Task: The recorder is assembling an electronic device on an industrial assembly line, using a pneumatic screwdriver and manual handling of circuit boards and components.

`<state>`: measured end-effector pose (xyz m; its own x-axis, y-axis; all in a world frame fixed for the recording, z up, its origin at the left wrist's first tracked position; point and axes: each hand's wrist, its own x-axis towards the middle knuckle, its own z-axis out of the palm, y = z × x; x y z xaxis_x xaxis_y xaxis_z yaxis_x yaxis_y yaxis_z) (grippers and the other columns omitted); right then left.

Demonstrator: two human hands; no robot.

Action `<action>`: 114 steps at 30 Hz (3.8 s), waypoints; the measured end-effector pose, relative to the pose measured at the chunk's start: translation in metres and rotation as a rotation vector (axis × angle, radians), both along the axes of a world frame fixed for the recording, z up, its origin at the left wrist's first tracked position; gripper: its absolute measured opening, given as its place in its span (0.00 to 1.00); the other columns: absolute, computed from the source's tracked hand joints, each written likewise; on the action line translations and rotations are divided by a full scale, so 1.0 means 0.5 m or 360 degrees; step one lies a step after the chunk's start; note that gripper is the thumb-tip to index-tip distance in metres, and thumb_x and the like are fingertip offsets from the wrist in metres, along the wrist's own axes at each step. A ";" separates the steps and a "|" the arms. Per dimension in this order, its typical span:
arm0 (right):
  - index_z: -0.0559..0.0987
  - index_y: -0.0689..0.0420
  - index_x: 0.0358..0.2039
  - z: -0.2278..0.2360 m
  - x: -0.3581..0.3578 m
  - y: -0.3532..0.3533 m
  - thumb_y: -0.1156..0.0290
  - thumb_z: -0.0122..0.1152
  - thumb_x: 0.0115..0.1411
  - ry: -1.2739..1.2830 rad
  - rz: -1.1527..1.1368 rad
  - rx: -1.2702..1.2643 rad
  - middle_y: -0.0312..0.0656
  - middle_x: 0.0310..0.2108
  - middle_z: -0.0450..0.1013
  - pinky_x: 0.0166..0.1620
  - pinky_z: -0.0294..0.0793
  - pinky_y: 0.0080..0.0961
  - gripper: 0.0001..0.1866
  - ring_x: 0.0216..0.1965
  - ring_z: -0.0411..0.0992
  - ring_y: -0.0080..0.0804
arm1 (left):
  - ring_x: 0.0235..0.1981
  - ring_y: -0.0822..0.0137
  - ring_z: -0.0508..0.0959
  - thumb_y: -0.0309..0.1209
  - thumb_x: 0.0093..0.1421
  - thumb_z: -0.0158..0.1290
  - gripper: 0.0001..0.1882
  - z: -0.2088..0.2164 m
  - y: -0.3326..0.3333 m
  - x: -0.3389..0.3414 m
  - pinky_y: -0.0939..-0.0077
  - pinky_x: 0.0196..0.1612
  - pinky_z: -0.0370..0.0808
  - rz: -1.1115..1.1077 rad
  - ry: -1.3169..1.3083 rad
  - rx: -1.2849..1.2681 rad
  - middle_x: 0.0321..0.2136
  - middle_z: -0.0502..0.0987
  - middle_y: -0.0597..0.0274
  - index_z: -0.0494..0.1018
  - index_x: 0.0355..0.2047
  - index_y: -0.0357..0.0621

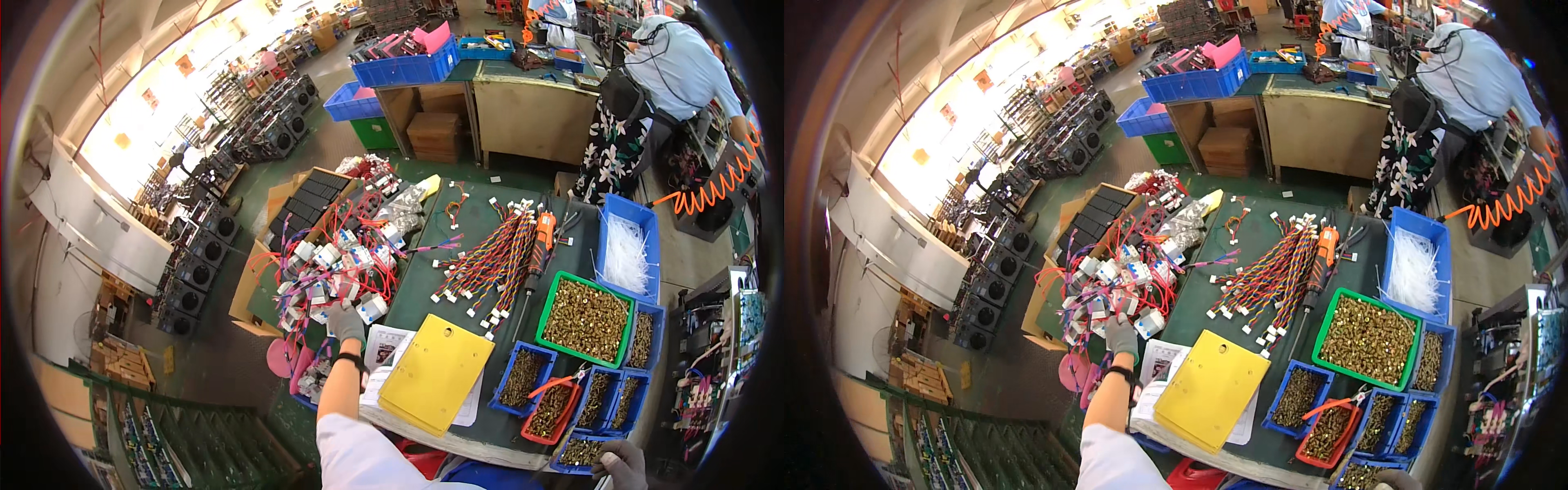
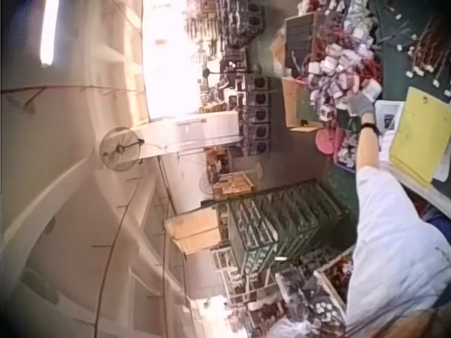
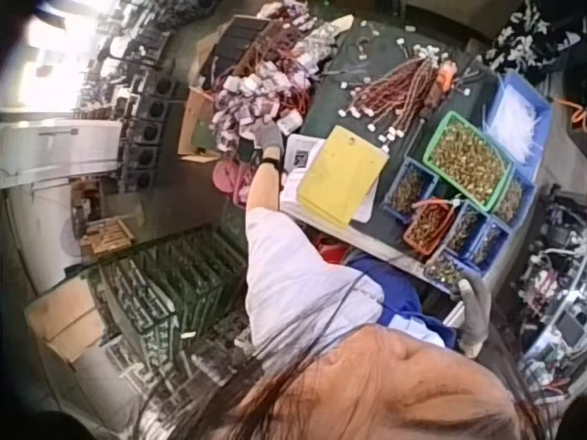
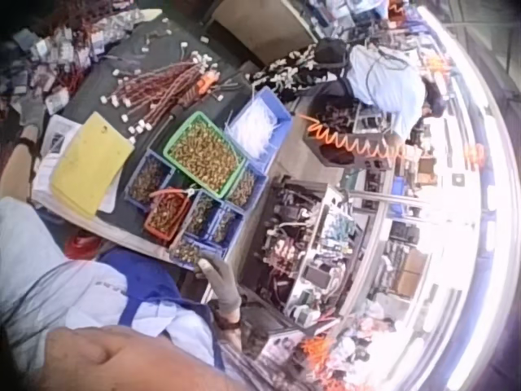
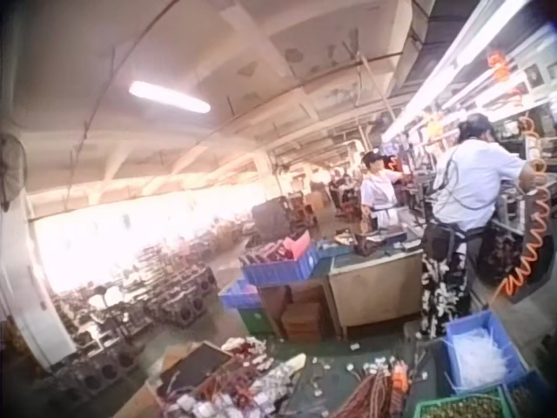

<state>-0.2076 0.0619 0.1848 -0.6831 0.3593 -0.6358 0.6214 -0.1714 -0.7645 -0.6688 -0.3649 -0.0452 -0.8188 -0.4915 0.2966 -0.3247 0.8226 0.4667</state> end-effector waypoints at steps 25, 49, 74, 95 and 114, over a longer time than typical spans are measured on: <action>0.61 0.60 0.61 0.099 0.220 -0.007 0.58 0.58 0.62 0.1432 -0.0856 0.1162 0.46 0.53 0.66 0.56 0.68 0.30 0.32 0.53 0.68 0.33 | 0.12 0.83 0.68 0.41 0.70 0.47 0.16 0.751 0.656 0.849 0.88 0.19 0.64 -0.3319 -0.1407 0.2726 0.21 0.73 0.68 0.72 0.36 0.39; 0.65 0.59 0.61 0.252 1.114 -0.395 0.30 0.45 0.61 0.2309 -0.2423 0.1666 0.50 0.48 0.73 0.52 0.79 0.46 0.45 0.46 0.78 0.41 | 0.24 0.68 0.73 0.27 0.66 0.46 0.16 0.470 0.621 1.643 0.73 0.31 0.71 -0.4989 -0.1850 0.1298 0.27 0.72 0.61 0.70 0.53 0.35; 0.56 0.55 0.59 0.255 1.381 -0.372 0.63 0.78 0.49 0.1190 -0.2595 0.2070 0.40 0.52 0.69 0.50 0.76 0.27 0.45 0.50 0.72 0.26 | 0.22 0.75 0.76 0.31 0.61 0.56 0.10 0.358 0.698 2.112 0.77 0.26 0.70 -0.5181 -0.1325 0.0204 0.22 0.79 0.62 0.80 0.39 0.39; 0.69 0.58 0.58 0.110 1.327 -0.546 0.63 0.66 0.50 -0.0919 -0.2182 0.2469 0.51 0.54 0.69 0.57 0.66 0.41 0.34 0.54 0.69 0.52 | 0.50 0.64 0.77 0.24 0.48 0.66 0.35 0.489 0.665 2.027 0.69 0.53 0.75 -0.4664 -0.2226 0.1598 0.47 0.75 0.53 0.61 0.55 0.40; 0.77 0.63 0.45 -0.250 1.194 -0.459 0.52 0.53 0.61 -0.0665 -0.2523 0.0949 0.61 0.38 0.75 0.45 0.74 0.47 0.25 0.40 0.75 0.59 | 0.44 0.67 0.78 0.24 0.51 0.63 0.31 0.479 0.713 2.057 0.72 0.49 0.75 -0.4853 -0.2237 0.0195 0.44 0.77 0.58 0.64 0.55 0.36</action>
